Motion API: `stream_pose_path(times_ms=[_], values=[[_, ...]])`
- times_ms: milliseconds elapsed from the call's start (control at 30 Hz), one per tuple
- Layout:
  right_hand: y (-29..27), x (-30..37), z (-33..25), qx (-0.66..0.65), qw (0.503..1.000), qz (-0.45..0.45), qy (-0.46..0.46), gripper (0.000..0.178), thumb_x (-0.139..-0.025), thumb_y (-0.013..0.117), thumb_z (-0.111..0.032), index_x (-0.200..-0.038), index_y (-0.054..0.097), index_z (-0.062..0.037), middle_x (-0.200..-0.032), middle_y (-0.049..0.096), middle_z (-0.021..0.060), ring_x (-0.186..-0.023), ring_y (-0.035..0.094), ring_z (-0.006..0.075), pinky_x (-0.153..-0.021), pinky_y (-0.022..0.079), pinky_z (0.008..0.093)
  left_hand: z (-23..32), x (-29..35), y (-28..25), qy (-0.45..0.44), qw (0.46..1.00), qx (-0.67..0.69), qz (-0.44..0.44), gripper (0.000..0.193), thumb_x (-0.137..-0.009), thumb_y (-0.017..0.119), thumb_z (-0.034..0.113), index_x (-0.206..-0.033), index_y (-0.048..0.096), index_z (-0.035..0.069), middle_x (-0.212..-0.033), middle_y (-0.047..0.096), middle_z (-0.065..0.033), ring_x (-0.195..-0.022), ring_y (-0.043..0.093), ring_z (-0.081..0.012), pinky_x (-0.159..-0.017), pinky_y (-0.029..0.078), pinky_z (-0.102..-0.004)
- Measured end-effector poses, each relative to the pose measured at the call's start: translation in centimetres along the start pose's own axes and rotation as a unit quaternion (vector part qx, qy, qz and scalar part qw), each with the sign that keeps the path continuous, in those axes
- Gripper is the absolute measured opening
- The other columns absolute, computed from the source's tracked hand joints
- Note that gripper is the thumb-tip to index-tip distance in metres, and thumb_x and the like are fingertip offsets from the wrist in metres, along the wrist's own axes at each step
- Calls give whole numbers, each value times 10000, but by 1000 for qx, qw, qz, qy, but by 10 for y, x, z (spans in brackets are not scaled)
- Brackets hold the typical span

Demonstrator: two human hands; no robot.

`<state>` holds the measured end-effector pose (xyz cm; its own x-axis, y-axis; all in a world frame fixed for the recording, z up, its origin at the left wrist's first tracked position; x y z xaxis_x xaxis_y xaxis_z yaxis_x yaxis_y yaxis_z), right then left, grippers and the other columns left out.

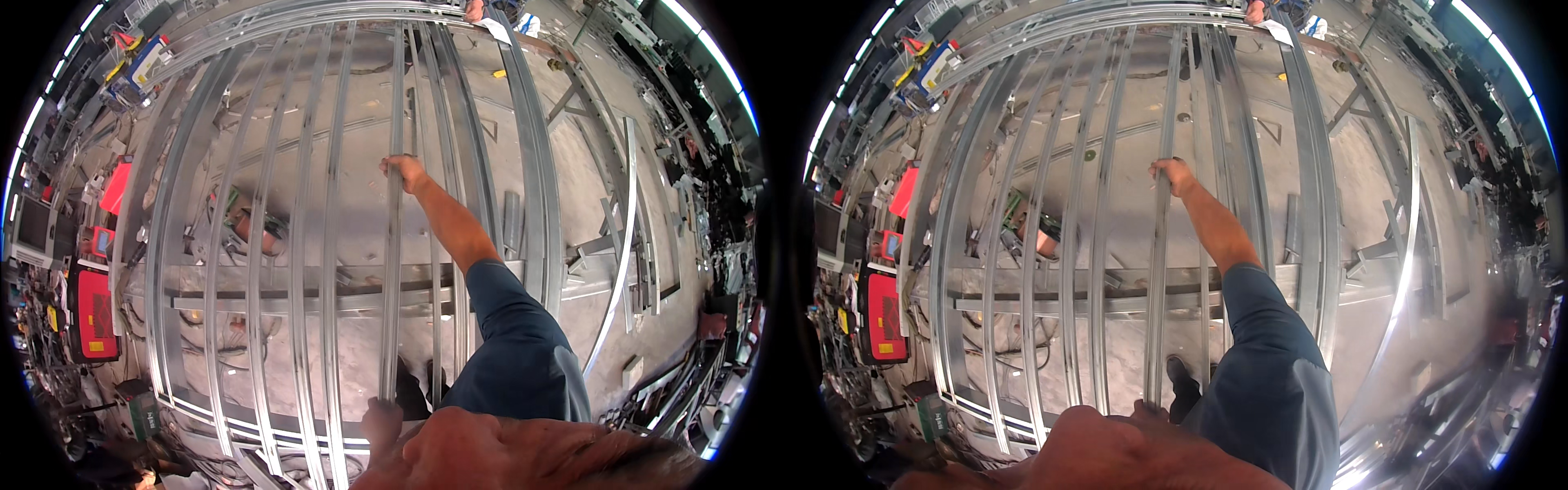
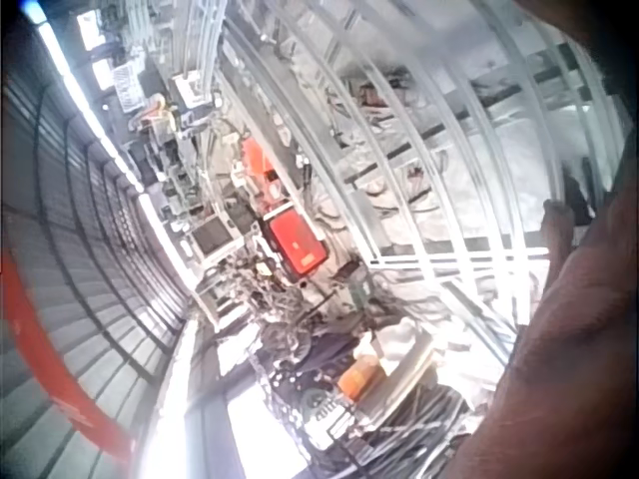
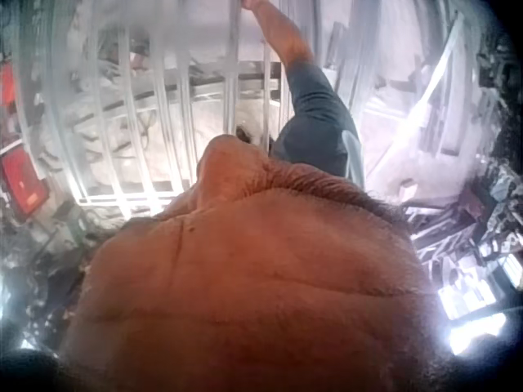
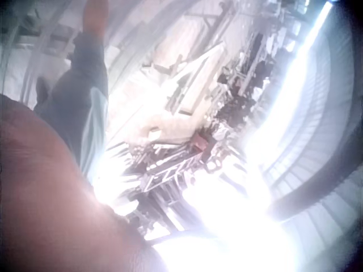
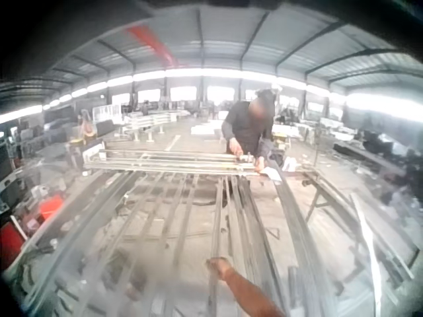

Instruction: The person assembles a metal frame by positioning long metal bars and using a handheld rivet gun to fasten them together. The person repeatedly aligns bars, secures them with the tool, and adjusts the frame components on the workshop floor.

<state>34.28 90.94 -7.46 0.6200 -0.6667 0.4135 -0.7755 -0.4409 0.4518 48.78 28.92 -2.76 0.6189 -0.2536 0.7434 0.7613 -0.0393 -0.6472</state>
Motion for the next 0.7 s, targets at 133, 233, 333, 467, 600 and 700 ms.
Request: stream_pose_path(times_ms=[133, 233, 333, 467, 600, 700], values=[[-20, 46, 15, 81, 995, 55, -30, 407, -856, 663, -92, -1196, 503, 64, -1010, 653, 161, -878, 653, 239, -793, 539, 358, 51, 1, -15, 79, 995, 19, 51, 495, -780, 687, 326, -1134, 567, 1, -901, 708, -252, -877, 687, -450, -791, 542, -529], [-13, 85, 15, 229, 966, 102, -60, 802, -807, 713, -105, -1437, 261, 98, -1210, 602, 237, -1061, 627, 325, -913, 515, 392, 72, -19, -4, 103, 992, 41, 66, 570, -746, 741, 347, -1151, 564, -13, -881, 702, -269, -853, 689, -458, -765, 551, -533], [-16, 100, 36, 375, 911, 125, -118, 1073, -772, 744, -126, -1532, 20, 91, -1411, 460, 308, -1270, 515, 395, -1035, 456, 410, 93, -22, -4, 125, 986, 69, 85, 560, -749, 755, 346, -1138, 568, -10, -884, 702, -267, -851, 688, -457, -757, 552, -531], [-21, 137, 56, 421, 891, 129, -113, 1153, -741, 775, -155, -1529, -28, 96, -1508, 300, 364, -1400, 365, 438, -1130, 374, 405, 99, -24, 5, 129, 986, 65, 83, 528, -756, 761, 342, -1114, 574, 1, -883, 702, -265, -846, 687, -455, -748, 553, -528], [-17, 151, 51, 449, 880, 125, -86, 1178, -714, 788, -171, -1518, -39, 72, -1451, 317, 364, -1318, 421, 494, -1103, 411, 434, 121, -34, 0, 155, 977, 110, 99, 504, -766, 758, 330, -1102, 573, 3, -878, 704, -252, -843, 684, -454, -739, 551, -518], [-4, 174, 46, 500, 850, 137, -96, 1185, -706, 789, -182, -1520, -39, 58, -1457, 296, 350, -1295, 442, 491, -1086, 428, 439, 132, -46, 10, 187, 966, 137, 118, 520, -759, 775, 333, -1103, 568, 3, -885, 704, -251, -848, 684, -452, -739, 548, -516]])
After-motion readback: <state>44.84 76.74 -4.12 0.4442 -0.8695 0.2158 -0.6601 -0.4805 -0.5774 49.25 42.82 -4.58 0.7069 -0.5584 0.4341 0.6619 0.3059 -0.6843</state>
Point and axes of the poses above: each hand's wrist, its own x-axis away from the middle knuckle, its own y-axis out of the palm, z = x × y, the point moved 10 cm from there along -x, towards the middle knuckle
